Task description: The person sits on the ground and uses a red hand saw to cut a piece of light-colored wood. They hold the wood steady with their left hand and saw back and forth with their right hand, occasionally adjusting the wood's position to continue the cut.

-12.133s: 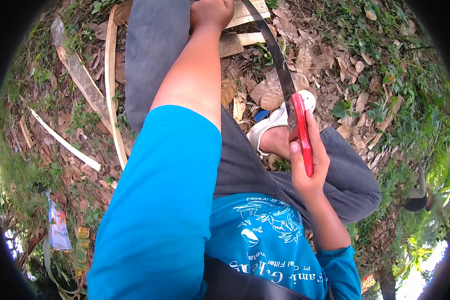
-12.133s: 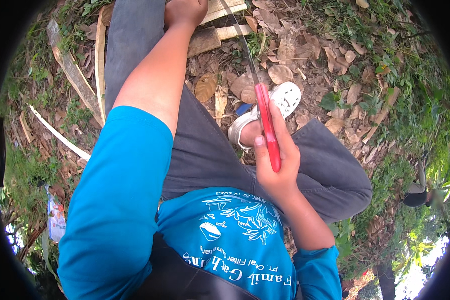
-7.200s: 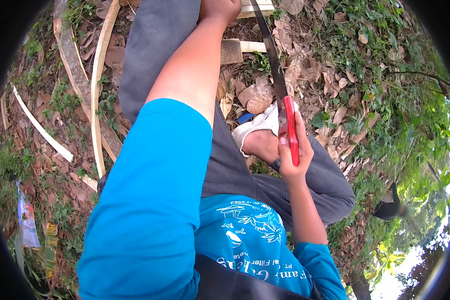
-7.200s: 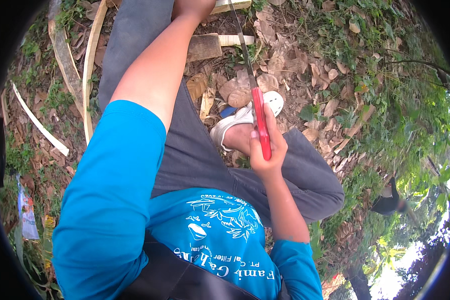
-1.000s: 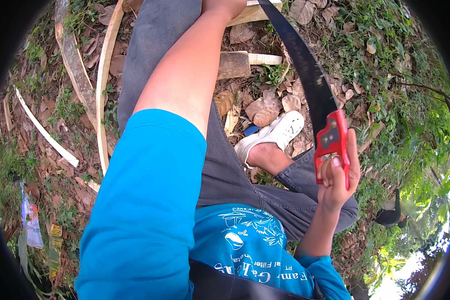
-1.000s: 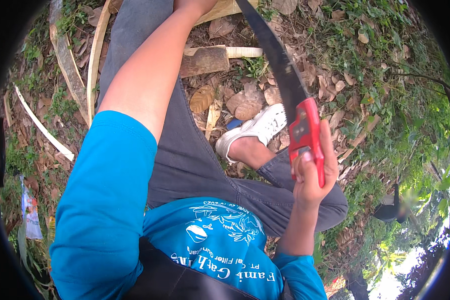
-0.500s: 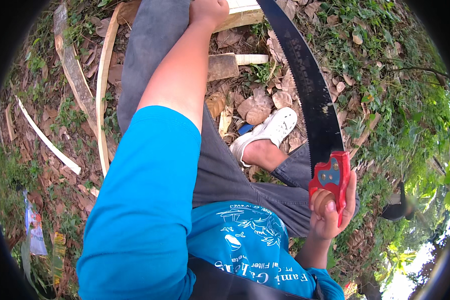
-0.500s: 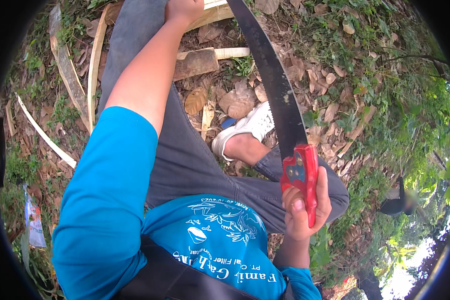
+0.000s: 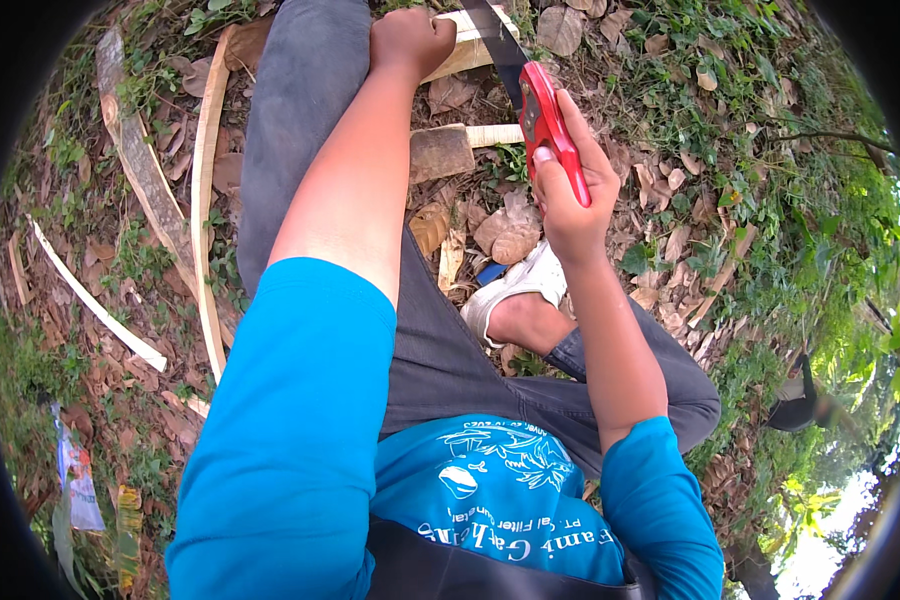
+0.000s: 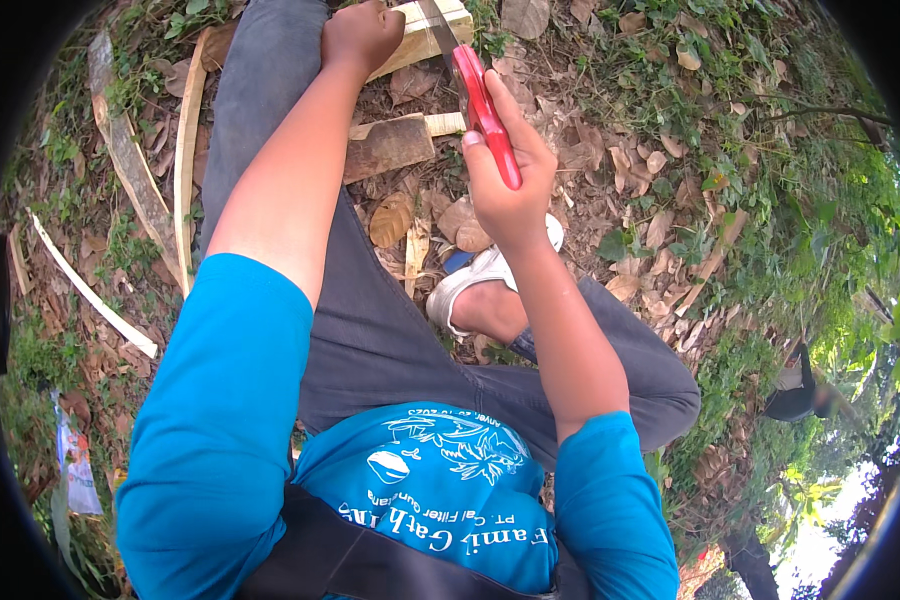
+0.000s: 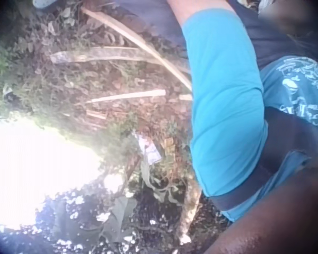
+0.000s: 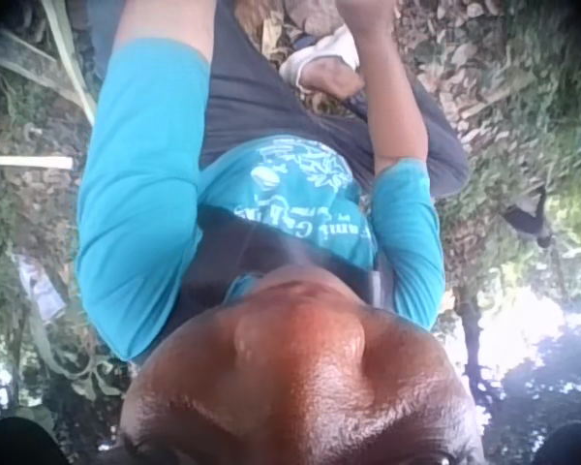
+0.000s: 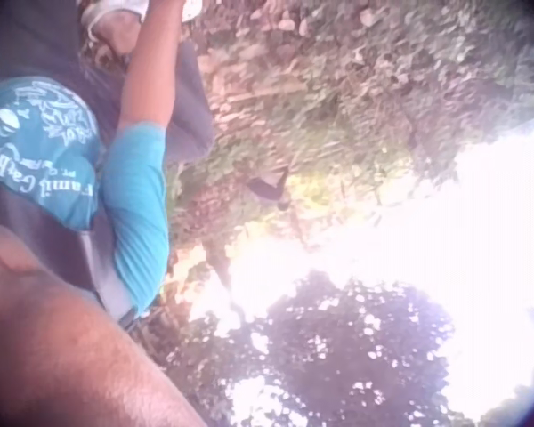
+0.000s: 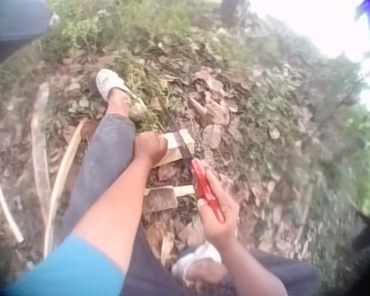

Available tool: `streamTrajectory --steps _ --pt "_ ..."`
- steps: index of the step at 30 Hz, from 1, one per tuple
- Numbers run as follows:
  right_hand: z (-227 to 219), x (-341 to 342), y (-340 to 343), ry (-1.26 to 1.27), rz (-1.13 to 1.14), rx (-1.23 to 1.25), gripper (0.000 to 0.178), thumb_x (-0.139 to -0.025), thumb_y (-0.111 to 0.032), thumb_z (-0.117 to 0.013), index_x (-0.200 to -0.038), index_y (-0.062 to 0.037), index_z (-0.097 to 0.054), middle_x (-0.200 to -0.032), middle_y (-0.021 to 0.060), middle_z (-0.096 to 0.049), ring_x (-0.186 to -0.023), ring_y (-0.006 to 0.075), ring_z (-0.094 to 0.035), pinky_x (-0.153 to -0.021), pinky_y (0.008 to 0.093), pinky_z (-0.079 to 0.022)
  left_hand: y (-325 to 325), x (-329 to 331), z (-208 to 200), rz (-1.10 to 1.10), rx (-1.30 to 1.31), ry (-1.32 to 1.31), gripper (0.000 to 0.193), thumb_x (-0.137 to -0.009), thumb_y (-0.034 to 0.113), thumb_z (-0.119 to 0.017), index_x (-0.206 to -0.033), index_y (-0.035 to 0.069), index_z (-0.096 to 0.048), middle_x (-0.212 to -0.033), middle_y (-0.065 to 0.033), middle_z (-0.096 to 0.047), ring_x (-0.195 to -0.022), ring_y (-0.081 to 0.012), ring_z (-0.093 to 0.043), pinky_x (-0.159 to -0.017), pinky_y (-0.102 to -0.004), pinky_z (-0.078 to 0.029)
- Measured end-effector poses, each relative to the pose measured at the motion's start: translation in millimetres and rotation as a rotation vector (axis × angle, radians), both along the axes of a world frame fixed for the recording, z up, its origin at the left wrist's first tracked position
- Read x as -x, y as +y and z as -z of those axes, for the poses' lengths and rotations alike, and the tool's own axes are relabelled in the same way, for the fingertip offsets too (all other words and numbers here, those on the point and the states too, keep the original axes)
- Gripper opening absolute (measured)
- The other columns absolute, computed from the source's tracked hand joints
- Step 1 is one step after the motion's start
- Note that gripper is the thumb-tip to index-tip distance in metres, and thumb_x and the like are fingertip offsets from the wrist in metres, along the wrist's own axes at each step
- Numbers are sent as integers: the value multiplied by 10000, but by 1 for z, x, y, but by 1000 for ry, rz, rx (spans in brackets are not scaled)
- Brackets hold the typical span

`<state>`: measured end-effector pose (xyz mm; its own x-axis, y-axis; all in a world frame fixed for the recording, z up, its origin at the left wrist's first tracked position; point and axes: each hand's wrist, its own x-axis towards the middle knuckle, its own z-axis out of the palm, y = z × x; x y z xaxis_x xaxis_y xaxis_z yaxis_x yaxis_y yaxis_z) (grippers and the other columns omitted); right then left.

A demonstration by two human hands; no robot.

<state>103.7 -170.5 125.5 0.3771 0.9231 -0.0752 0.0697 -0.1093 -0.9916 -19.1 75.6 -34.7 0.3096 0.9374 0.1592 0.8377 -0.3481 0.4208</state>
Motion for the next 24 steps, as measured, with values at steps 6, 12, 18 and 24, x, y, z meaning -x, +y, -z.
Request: streamTrajectory --steps 6,12,18,24 --pt "20 4 13 -27 3 -41 571 -932 31 -613 -1496 -30 -548 -1121 24 -687 -808 20 -538 -729 174 -457 -9 2 -13 -42 -30 -43 406 -885 346 -501 -828 13 -727 -895 -251 -730 -849 -427 -716 -802 -542 -566" --pt "18 6 11 -113 -5 -59 569 -924 25 -603 -1488 -22 -553 -1157 43 -698 -858 25 -561 -773 178 -469 -26 -10 -28 -76 84 179 438 -997 340 -395 -975 53 -726 -1009 -164 -750 -976 -373 -696 -953 -510 -495" --pt "19 15 13 -116 -48 -74 582 -922 23 -587 -1500 -22 -538 -1096 17 -683 -736 4 -509 -664 171 -436 -14 -7 3 -205 -78 45 444 -948 347 -437 -985 55 -770 -1017 -175 -759 -963 -391 -703 -908 -491 -541" --pt "17 13 -3 -103 -15 70 614 -913 23 -584 -1519 -48 -522 -1080 28 -686 -729 9 -521 -651 176 -441 -11 -15 1 -177 -100 52 376 -914 302 -470 -845 47 -736 -907 -209 -741 -852 -389 -714 -814 -512 -561"
